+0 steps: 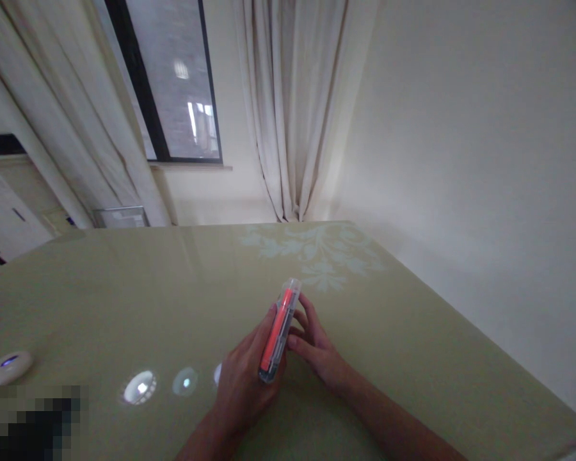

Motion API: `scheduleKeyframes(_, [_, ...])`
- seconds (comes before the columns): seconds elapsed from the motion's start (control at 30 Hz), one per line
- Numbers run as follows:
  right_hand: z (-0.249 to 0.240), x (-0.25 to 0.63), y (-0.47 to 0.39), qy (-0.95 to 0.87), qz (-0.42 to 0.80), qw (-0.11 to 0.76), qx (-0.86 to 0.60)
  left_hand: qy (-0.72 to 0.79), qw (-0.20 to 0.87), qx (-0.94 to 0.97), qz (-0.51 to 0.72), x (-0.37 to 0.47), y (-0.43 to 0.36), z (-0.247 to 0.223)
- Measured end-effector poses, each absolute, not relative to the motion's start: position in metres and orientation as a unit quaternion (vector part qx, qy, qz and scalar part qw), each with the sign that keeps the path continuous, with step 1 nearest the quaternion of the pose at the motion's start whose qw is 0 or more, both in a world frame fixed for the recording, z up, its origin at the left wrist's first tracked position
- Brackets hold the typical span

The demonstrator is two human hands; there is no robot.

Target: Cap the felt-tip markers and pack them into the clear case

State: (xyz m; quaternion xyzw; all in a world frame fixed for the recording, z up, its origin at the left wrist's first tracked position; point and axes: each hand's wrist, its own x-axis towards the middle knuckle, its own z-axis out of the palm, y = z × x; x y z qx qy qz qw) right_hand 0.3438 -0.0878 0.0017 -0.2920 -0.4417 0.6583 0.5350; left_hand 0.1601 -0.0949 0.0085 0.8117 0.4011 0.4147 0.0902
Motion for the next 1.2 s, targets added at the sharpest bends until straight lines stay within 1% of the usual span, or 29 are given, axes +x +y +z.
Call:
scheduleKeyframes(0.1, [0.002,0.35,-0.085,-0.38,0.672,0.568,-0.285,0.385,0.031,0.84,0.381,0.159,-0.094,0.001])
scheduleKeyframes(0.2, [0.007,0.357,-0.084,-0.34,0.675,0.581,-0.302,0.367,-0.013,0.864,0.345,0.16,-0.093,0.0])
scheduleKeyframes(0.33, [0.012,0.363,-0.082,-0.324,0.67,0.579,-0.333,0.348,-0.028,0.876,0.333,0.161,-0.094,0.001])
scheduleKeyframes(0.43, [0.011,0.364,-0.079,-0.333,0.667,0.581,-0.326,0.343,-0.022,0.875,0.34,0.161,-0.095,0.0])
scheduleKeyframes(0.57, [0.008,0.365,-0.076,-0.35,0.664,0.585,-0.309,0.339,-0.003,0.876,0.344,0.16,-0.095,-0.002])
scheduleKeyframes(0.97, [0.006,0.367,-0.076,-0.381,0.636,0.581,-0.335,0.324,0.069,0.871,0.362,0.161,-0.093,-0.005])
scheduleKeyframes(1.1, [0.0,0.37,-0.07,-0.397,0.619,0.576,-0.357,0.327,0.122,0.86,0.372,0.163,-0.092,-0.009])
scheduleKeyframes(1.2, [-0.007,0.375,-0.061,-0.42,0.592,0.578,-0.372,0.332,0.202,0.835,0.389,0.167,-0.09,-0.007])
